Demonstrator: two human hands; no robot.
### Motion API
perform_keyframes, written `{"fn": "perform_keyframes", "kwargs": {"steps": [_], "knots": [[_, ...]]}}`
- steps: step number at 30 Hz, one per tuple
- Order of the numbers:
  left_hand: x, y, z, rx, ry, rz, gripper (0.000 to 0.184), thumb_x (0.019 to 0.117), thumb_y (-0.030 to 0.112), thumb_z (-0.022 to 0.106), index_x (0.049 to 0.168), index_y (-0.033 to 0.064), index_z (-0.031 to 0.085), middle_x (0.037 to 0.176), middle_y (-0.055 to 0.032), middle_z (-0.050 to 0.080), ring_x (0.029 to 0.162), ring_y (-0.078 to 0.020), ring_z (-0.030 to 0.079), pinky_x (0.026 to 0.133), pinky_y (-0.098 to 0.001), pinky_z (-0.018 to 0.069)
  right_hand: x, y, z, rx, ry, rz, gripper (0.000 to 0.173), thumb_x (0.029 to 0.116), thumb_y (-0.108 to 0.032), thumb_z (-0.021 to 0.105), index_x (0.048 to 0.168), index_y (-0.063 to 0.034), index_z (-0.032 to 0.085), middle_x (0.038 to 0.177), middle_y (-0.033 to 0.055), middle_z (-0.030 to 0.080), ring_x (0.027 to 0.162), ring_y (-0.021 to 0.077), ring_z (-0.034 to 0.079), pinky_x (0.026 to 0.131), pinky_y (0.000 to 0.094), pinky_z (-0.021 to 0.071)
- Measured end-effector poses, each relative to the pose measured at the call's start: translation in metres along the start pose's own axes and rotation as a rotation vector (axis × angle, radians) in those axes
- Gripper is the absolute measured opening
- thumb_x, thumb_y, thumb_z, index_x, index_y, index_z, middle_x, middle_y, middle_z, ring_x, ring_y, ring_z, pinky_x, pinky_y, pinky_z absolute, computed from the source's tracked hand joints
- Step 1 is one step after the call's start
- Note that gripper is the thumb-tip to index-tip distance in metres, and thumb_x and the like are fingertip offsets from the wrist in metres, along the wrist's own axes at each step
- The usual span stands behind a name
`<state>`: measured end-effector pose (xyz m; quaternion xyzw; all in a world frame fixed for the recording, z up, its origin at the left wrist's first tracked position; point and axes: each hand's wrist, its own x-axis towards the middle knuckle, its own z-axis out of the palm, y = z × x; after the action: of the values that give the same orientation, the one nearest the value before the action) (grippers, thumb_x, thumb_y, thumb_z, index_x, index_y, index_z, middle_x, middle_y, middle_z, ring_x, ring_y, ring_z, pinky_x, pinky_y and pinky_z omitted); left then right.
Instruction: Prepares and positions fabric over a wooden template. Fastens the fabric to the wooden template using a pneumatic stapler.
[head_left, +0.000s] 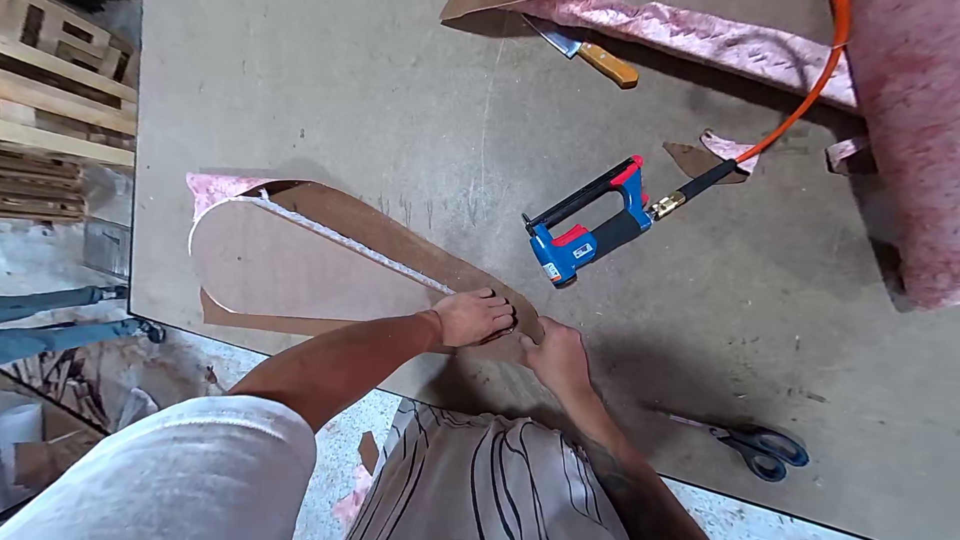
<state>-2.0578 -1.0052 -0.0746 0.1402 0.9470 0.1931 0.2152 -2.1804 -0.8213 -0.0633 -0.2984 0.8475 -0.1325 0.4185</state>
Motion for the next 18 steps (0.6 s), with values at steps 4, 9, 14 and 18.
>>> {"fn": "perform_keyframes", "kwargs": {"steps": [4, 9, 14, 18], "knots": [[-0.001, -0.002, 0.008, -0.066, 0.144, -0.033, 0.033, 0.1091, 0.032, 0.047, 0.113, 0.0082, 0.068, 0.117, -0.0081, 0.068, 0.113, -0.0237, 0.065, 0.097, -0.0376, 0.0541, 0.009, -0.004, -0.002, -0.029, -0.044, 0.064, 0.030, 0.0890, -0.038, 0.077, 0.101, -0.0103, 0.074, 0.088, 0.0106, 0.073, 0.086, 0.0306, 0.073, 0.075, 0.0554, 0.0592], [0.000, 0.002, 0.010, 0.017, 0.120, -0.043, 0.035, 0.1099, 0.033, 0.043, 0.118, 0.0083, 0.067, 0.119, -0.0077, 0.067, 0.113, -0.0244, 0.064, 0.092, -0.0383, 0.0546, 0.011, -0.001, -0.001, -0.032, -0.048, 0.062, 0.030, 0.0879, -0.039, 0.078, 0.093, -0.0110, 0.072, 0.083, 0.0091, 0.071, 0.080, 0.0289, 0.071, 0.071, 0.0543, 0.0588], [0.012, 0.002, 0.004, 0.060, 0.020, -0.048, 0.036, 0.1069, 0.036, 0.046, 0.116, 0.0094, 0.068, 0.121, -0.0078, 0.066, 0.116, -0.0266, 0.062, 0.102, -0.0476, 0.0484, 0.013, -0.005, -0.008, -0.045, -0.111, 0.085, 0.029, 0.0890, -0.040, 0.076, 0.094, -0.0122, 0.072, 0.086, 0.0082, 0.072, 0.084, 0.0285, 0.071, 0.075, 0.0543, 0.0584], [0.014, 0.007, 0.005, 0.066, -0.038, -0.044, 0.036, 0.1071, 0.034, 0.046, 0.120, 0.0065, 0.065, 0.123, -0.0110, 0.064, 0.120, -0.0299, 0.060, 0.108, -0.0494, 0.0446, 0.012, -0.001, -0.007, -0.047, -0.116, 0.064, 0.030, 0.0897, -0.042, 0.075, 0.092, -0.0125, 0.071, 0.083, 0.0079, 0.071, 0.081, 0.0281, 0.071, 0.072, 0.0543, 0.0577]]}}
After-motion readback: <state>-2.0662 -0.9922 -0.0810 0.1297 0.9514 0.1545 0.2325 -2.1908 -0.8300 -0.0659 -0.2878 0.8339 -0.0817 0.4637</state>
